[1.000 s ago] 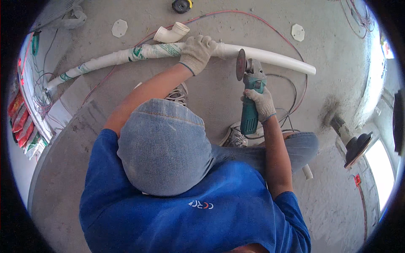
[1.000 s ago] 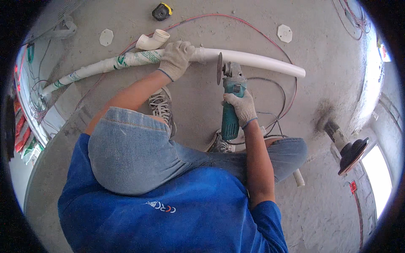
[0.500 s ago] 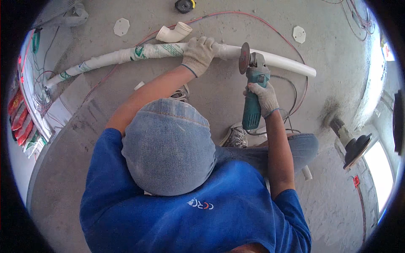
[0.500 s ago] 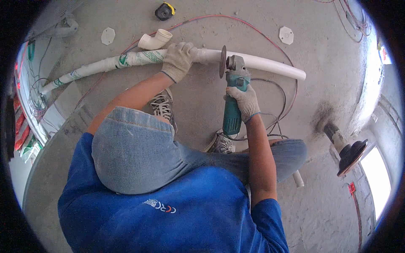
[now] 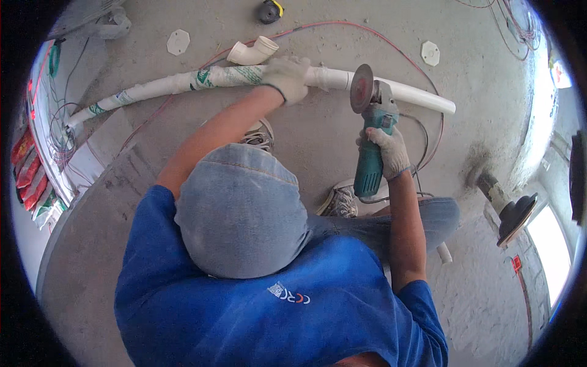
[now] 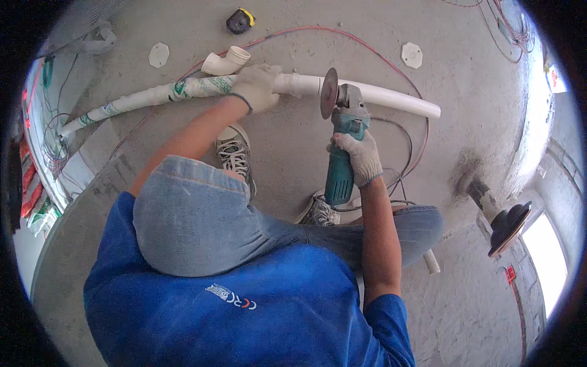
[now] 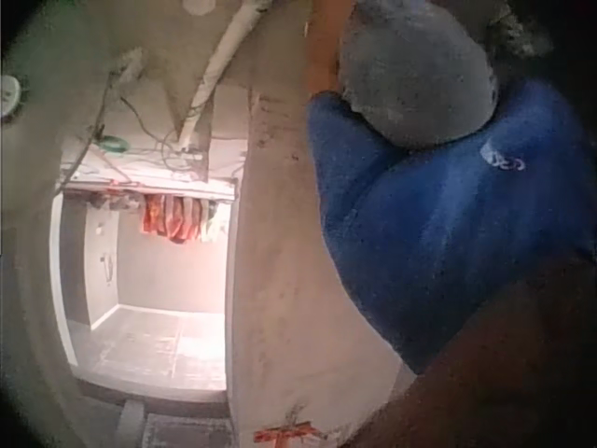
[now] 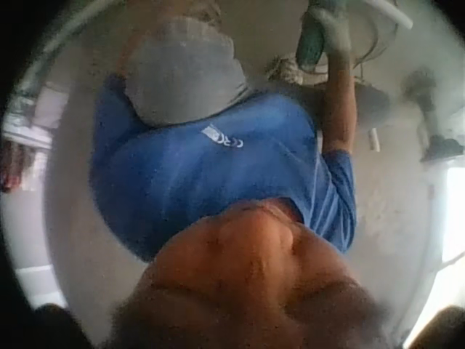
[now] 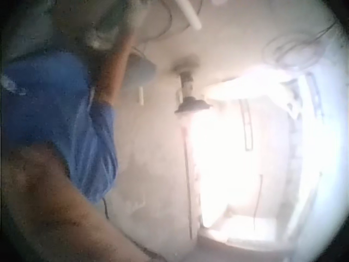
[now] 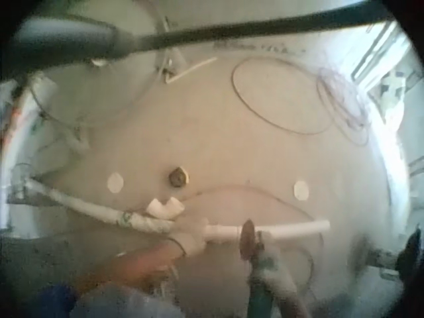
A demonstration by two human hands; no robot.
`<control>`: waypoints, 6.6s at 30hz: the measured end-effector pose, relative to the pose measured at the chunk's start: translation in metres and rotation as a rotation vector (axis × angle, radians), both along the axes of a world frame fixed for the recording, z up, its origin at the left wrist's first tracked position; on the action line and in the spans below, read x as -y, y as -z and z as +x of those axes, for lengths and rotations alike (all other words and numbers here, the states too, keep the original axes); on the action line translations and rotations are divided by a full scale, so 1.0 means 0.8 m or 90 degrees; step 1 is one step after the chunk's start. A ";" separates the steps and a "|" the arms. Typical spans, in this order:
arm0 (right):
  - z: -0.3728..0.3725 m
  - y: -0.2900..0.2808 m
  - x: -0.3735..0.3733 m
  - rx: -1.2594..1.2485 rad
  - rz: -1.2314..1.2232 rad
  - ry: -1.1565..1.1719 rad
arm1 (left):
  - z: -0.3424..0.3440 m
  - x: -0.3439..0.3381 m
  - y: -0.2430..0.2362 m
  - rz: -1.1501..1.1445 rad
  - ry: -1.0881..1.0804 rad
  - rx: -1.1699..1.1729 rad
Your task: Measure, cut, and glue PVC pipes into a wall and floor channel during construction.
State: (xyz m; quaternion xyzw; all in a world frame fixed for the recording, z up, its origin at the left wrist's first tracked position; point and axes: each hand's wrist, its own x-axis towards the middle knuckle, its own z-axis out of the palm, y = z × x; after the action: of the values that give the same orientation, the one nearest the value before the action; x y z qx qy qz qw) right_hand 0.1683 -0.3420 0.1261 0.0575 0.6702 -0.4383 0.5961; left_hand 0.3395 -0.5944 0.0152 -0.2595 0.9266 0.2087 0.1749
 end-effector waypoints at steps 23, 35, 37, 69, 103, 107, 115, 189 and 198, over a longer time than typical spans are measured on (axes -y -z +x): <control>0.008 0.015 -0.025 -0.018 0.061 -0.054 | -0.014 0.002 -0.003 -0.097 0.102 0.060; 0.009 0.017 -0.020 -0.011 0.060 -0.042 | 0.001 -0.012 0.021 -0.157 0.086 -0.011; 0.010 0.018 -0.019 -0.022 0.059 -0.038 | 0.005 -0.016 0.025 -0.174 0.085 -0.030; -0.002 0.023 -0.013 -0.009 0.062 -0.051 | 0.011 -0.030 0.012 -0.198 0.062 -0.111; 0.014 0.024 -0.015 0.004 0.072 -0.018 | 0.010 -0.028 0.028 -0.181 0.062 -0.080; 0.015 0.026 -0.014 0.008 0.082 -0.009 | 0.012 -0.030 0.030 -0.193 0.059 -0.113; 0.014 0.032 -0.008 0.009 0.062 -0.003 | 0.018 -0.033 0.035 -0.217 0.063 -0.143; -0.306 0.094 -0.400 -0.851 0.589 -0.039 | -0.298 -0.065 -0.152 0.755 -0.241 -0.387; -0.168 -0.059 -0.430 -0.801 0.457 -0.078 | -0.410 -0.071 -0.260 0.568 0.058 -0.239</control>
State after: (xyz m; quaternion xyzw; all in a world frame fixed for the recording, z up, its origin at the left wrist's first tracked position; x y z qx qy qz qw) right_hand 0.0335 0.0019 0.1734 -0.0510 0.9907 -0.1075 0.0657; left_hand 0.0113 -0.5375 0.2232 -0.0765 0.7726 0.6210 0.1075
